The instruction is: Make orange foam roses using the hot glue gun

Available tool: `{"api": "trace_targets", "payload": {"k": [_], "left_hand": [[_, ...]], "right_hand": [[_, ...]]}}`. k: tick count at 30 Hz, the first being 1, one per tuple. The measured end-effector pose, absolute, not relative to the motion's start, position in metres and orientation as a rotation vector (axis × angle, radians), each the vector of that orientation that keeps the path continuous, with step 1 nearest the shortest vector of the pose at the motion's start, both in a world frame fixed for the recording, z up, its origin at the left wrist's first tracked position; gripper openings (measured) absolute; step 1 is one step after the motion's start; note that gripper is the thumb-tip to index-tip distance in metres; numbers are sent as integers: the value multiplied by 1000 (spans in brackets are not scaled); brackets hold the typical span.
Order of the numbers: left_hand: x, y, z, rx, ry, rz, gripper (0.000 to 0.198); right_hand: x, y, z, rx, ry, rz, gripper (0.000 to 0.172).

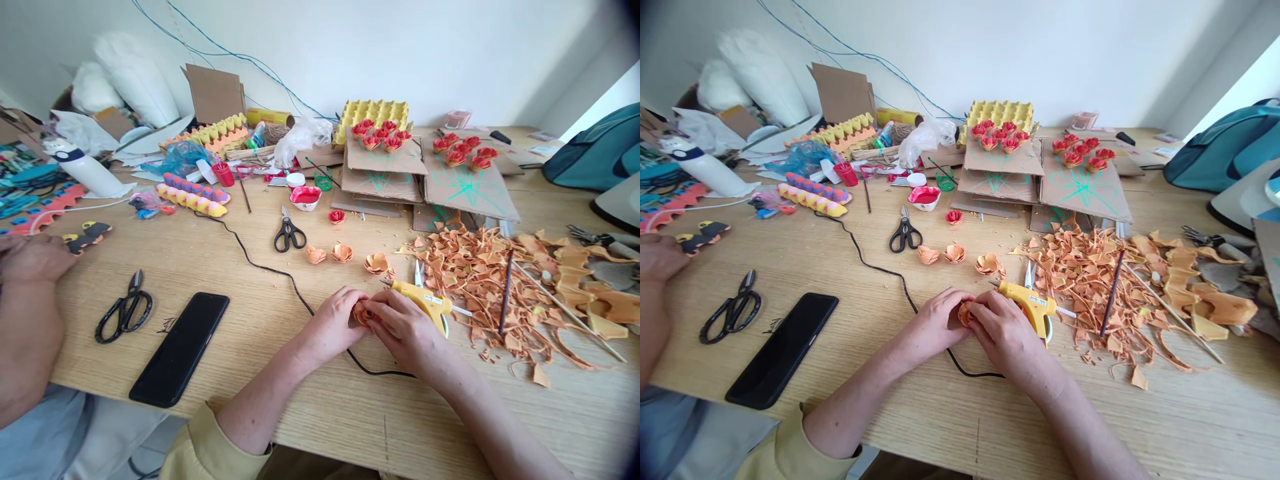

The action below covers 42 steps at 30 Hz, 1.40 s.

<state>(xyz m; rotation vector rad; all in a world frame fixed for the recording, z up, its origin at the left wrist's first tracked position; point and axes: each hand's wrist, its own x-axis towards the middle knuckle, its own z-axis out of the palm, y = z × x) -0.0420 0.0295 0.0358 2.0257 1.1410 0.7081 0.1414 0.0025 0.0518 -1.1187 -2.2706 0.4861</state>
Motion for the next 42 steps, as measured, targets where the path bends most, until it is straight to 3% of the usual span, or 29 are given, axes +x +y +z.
{"api": "trace_targets", "payload": {"k": [39,42], "left_hand": [[-42,27,43,1983,1172,596,35],[-43,26,45,1982,1164,605,36]], "right_hand": [[139,4,47,-1098,-2272,532,15],[144,1,53,-1153,-2240,463,21]]}}
